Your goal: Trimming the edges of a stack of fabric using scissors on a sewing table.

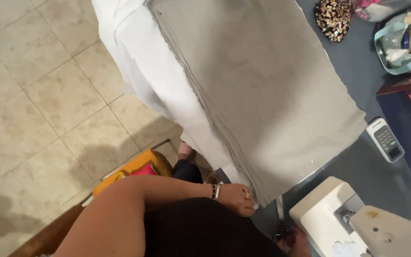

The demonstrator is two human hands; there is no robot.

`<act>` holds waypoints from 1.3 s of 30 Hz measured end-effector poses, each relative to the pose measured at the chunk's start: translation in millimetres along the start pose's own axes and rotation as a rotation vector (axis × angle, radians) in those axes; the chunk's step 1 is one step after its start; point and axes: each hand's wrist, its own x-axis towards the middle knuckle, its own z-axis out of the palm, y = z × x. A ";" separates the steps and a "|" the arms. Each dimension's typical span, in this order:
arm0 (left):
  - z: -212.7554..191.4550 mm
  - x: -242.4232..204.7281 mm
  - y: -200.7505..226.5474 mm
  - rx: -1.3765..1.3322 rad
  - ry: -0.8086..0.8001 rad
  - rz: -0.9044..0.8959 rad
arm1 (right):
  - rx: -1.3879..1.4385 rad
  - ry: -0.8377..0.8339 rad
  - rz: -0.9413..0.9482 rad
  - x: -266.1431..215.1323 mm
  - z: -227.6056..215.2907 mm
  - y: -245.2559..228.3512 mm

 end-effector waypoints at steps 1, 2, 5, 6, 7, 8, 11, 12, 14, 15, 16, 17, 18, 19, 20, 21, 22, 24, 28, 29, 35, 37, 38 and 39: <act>1.6 -3.3 1.7 0.008 0.008 -0.004 | -0.006 0.000 -0.010 12.3 8.0 20.6; 6.3 -5.1 4.5 0.074 0.011 -0.030 | -0.131 -0.116 0.003 24.0 13.6 43.9; 2.9 -7.4 11.8 0.239 0.000 -0.102 | -0.328 -0.353 -0.061 51.7 -8.4 50.0; 5.7 -7.4 23.4 0.322 -0.026 -0.148 | -0.391 -0.484 -0.124 52.8 -27.3 47.6; 3.4 0.1 37.6 0.307 -0.002 -0.181 | -0.430 -0.504 -0.119 43.4 -51.6 26.4; -3.3 5.1 46.0 0.379 0.004 -0.239 | -0.421 -0.538 -0.078 34.6 -67.9 1.2; -7.5 16.1 69.0 0.504 0.045 -0.358 | -0.437 -0.625 -0.010 26.9 -89.6 -32.0; -5.4 18.5 81.2 0.558 0.075 -0.440 | -0.469 -0.699 0.010 28.8 -94.9 -37.5; 10.8 15.1 86.3 0.587 0.104 -0.503 | -0.271 -0.701 -0.034 37.1 -84.8 -13.4; 17.5 12.7 87.9 0.606 0.114 -0.541 | -0.043 -0.694 -0.062 40.7 -78.9 -1.9; 20.2 15.2 88.2 0.614 0.126 -0.553 | -0.058 -0.697 -0.073 35.7 -92.7 -16.9; 22.1 17.5 88.0 0.652 0.156 -0.563 | -0.040 -0.659 -0.141 30.4 -106.1 -32.9; 23.2 18.4 90.3 0.686 0.182 -0.575 | -0.020 -0.626 -0.204 21.5 -118.3 -48.4; 24.9 18.8 91.2 0.689 0.189 -0.589 | -0.033 -0.633 -0.209 37.1 -112.1 -37.3; 26.2 18.8 91.8 0.717 0.182 -0.586 | 0.057 -0.728 -0.411 50.5 -105.9 -25.9; 26.9 18.2 92.0 0.744 0.175 -0.584 | 0.151 -0.819 -0.613 64.1 -99.3 -15.0; 27.5 19.1 93.9 0.748 0.187 -0.594 | 0.135 -0.823 -0.619 66.3 -99.3 -14.7; 27.3 19.0 98.4 0.795 0.228 -0.579 | 0.125 -0.975 -0.605 68.6 -98.0 -14.7; 31.2 14.8 93.5 0.784 0.312 -0.556 | -0.067 -1.215 -0.452 57.6 -124.2 -50.7; 32.0 13.5 92.1 0.785 0.325 -0.551 | -0.044 -1.314 -0.458 61.5 -122.8 -49.2; 23.1 19.8 95.9 0.774 0.434 -0.534 | -0.030 -1.412 -0.509 63.3 -111.0 -61.0; 23.5 21.1 97.9 0.767 0.467 -0.531 | -0.088 -1.385 -0.531 60.4 -108.8 -69.3; 23.4 20.1 98.3 0.764 0.459 -0.532 | -0.095 -1.352 -0.477 59.5 -107.6 -73.8; 23.2 19.2 98.9 0.761 0.451 -0.534 | -0.102 -1.317 -0.423 58.3 -106.6 -78.4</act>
